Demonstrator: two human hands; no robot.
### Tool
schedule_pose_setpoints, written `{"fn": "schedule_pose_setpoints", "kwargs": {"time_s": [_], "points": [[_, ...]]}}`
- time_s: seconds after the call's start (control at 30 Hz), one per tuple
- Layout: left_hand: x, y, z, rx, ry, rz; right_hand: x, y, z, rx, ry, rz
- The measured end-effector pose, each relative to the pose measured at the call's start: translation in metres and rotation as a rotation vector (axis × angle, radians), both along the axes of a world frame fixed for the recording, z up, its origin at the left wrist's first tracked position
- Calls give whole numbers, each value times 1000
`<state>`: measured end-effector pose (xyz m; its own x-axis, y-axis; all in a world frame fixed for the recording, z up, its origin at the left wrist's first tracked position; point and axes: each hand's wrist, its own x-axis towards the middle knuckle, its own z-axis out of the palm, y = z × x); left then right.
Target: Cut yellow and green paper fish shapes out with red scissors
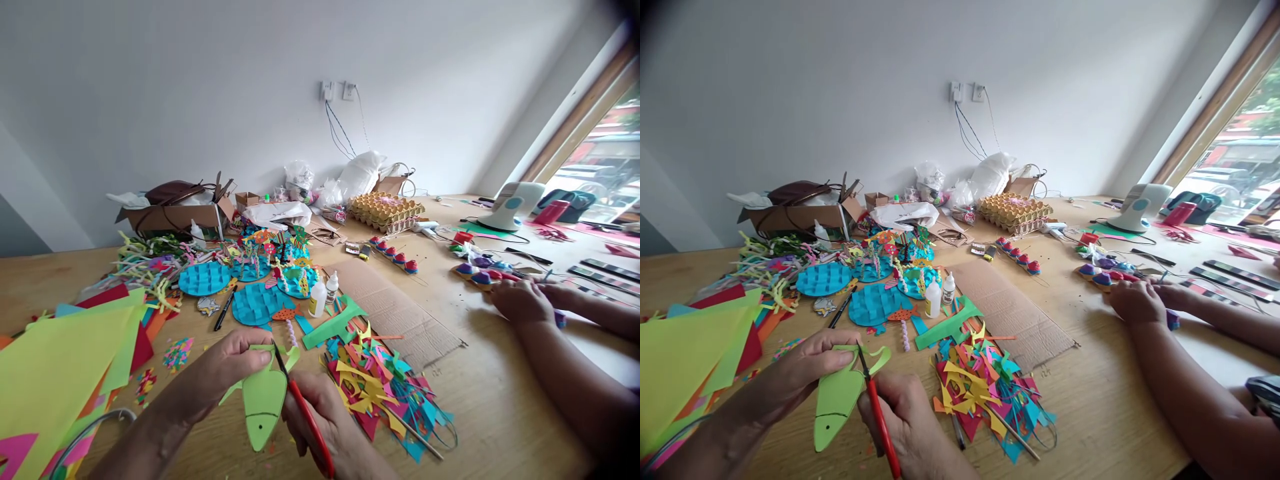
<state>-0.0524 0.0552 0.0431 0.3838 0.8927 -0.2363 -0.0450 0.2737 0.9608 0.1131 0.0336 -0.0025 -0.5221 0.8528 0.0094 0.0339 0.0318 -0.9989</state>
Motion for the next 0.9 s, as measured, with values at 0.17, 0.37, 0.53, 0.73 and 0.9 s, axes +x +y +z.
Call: {"fn": "schedule_pose_setpoints", "kwargs": {"time_s": [0.17, 0.37, 0.53, 0.73, 0.9], "points": [[-2, 4, -1, 17, -10, -82, 4, 0, 0, -16, -18, 25], [0, 6, 0, 27, -12, -139, 6, -1, 1, 1, -27, 19], [1, 6, 0, 43, 22, -140, 9, -1, 3, 23, -23, 20], [1, 8, 1, 55, 93, -145, 14, -1, 0, 65, -42, -1], [1, 10, 6, 50, 126, -80, 17, -2, -5, 56, -84, -39]]}}
